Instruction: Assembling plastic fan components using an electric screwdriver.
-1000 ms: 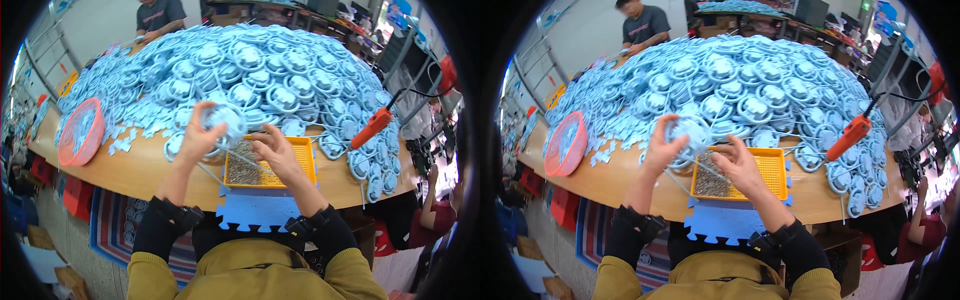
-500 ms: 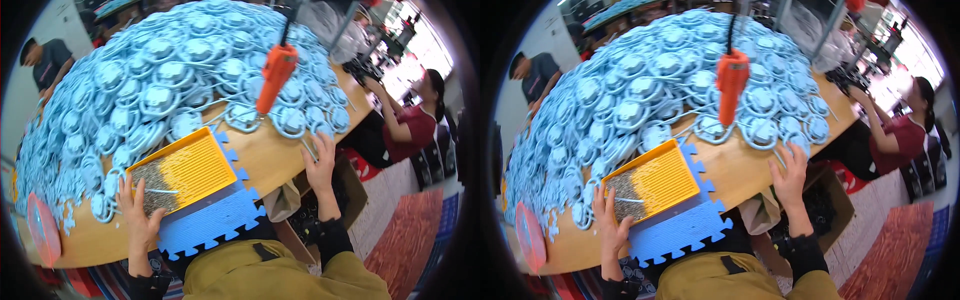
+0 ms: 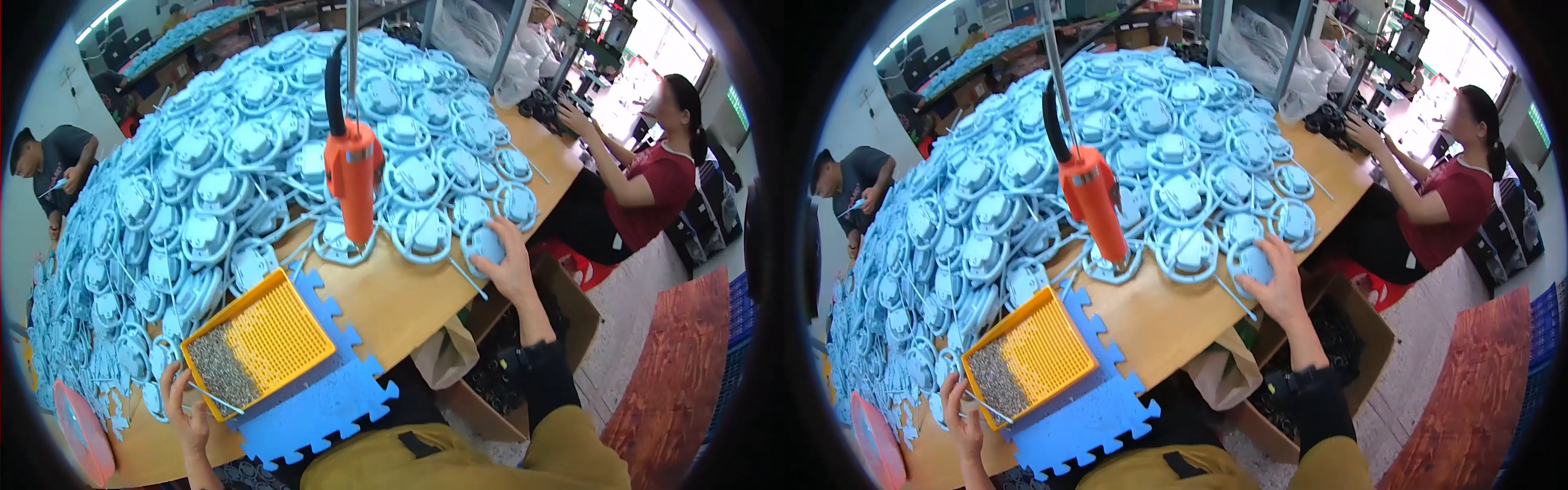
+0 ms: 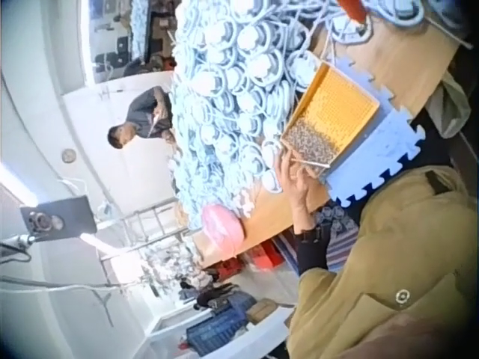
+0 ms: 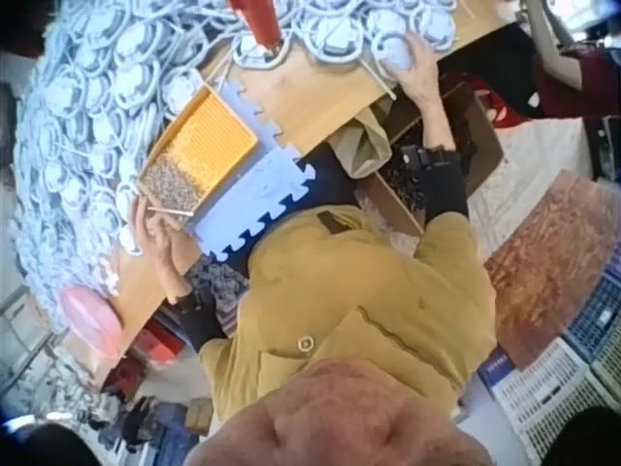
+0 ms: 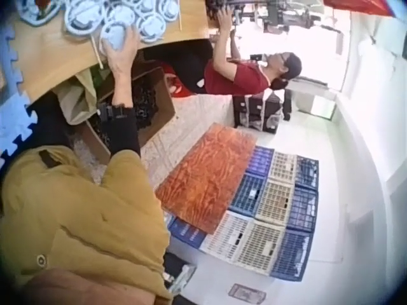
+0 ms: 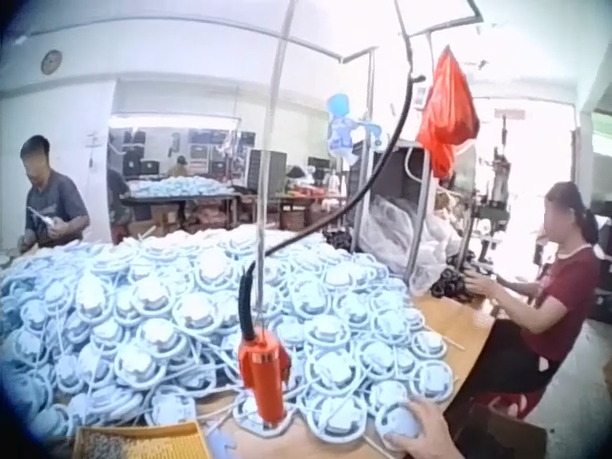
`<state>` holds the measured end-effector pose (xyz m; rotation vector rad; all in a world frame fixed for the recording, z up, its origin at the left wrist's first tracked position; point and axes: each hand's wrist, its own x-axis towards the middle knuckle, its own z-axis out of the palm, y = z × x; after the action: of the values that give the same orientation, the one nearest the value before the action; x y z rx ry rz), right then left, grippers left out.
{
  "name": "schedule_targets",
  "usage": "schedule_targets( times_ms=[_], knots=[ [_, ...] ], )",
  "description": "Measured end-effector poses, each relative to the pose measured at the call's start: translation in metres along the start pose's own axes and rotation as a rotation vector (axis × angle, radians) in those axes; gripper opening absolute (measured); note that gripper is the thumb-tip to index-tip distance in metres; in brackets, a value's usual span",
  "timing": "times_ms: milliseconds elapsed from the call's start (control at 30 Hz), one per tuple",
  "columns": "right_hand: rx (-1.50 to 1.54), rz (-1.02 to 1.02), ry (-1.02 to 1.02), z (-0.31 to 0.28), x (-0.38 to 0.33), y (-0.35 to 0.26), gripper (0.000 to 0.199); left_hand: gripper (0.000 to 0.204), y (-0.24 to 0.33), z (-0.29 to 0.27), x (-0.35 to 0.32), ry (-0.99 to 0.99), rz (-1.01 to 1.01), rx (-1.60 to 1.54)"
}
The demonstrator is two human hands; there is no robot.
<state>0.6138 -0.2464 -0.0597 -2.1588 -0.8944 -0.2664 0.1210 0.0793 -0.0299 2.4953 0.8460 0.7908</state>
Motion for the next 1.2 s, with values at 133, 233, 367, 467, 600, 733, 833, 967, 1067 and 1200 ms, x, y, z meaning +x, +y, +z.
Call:
schedule_targets(
  times_ms=[133, 233, 367, 467, 600, 733, 833, 967, 1067, 1200],
  knots=[
    [0.067, -0.055, -0.022, -0.031, 0.004, -0.061, 0.062, 0.045, 0.068, -0.012, 0.025, -0.043, 0.137, 0.200],
    [-0.017, -0.184, -0.013, -0.035, 0.058, -0.072, 0.063, 0.050, 0.130, 0.028, 0.061, -0.401, 0.480, 0.141],
    [0.019, -0.376, -0.042, 0.027, 0.194, -0.065, 0.065, 0.043, 0.193, 0.087, 0.108, -0.656, 0.836, 0.079],
    [0.211, -0.690, 0.082, 0.093, 0.287, -0.113, 0.078, 0.048, 0.206, 0.122, 0.133, -0.646, 0.900, 0.099],
    [0.363, -0.688, 0.152, 0.072, 0.323, -0.163, 0.088, 0.052, 0.212, 0.112, 0.150, -0.667, 0.770, 0.100],
    [0.018, -0.240, -0.110, -0.015, 0.243, -0.030, 0.063, 0.063, 0.225, 0.144, 0.158, -0.783, 0.844, 0.083],
    [-0.082, 0.079, -0.339, -0.054, 0.163, 0.042, 0.066, 0.074, 0.248, 0.189, 0.166, -0.600, 0.913, 0.093],
    [-0.191, -0.035, -0.269, -0.033, 0.086, 0.084, 0.081, 0.096, 0.278, 0.235, 0.183, -0.426, 0.886, 0.324],
    [-0.324, 0.008, -0.230, -0.025, 0.070, 0.088, 0.078, 0.090, 0.276, 0.262, 0.194, -0.416, 0.823, 0.341],
    [-0.402, 0.060, -0.242, -0.036, 0.073, 0.083, 0.070, 0.071, 0.253, 0.265, 0.207, -0.376, 0.765, 0.395]
  ],
)
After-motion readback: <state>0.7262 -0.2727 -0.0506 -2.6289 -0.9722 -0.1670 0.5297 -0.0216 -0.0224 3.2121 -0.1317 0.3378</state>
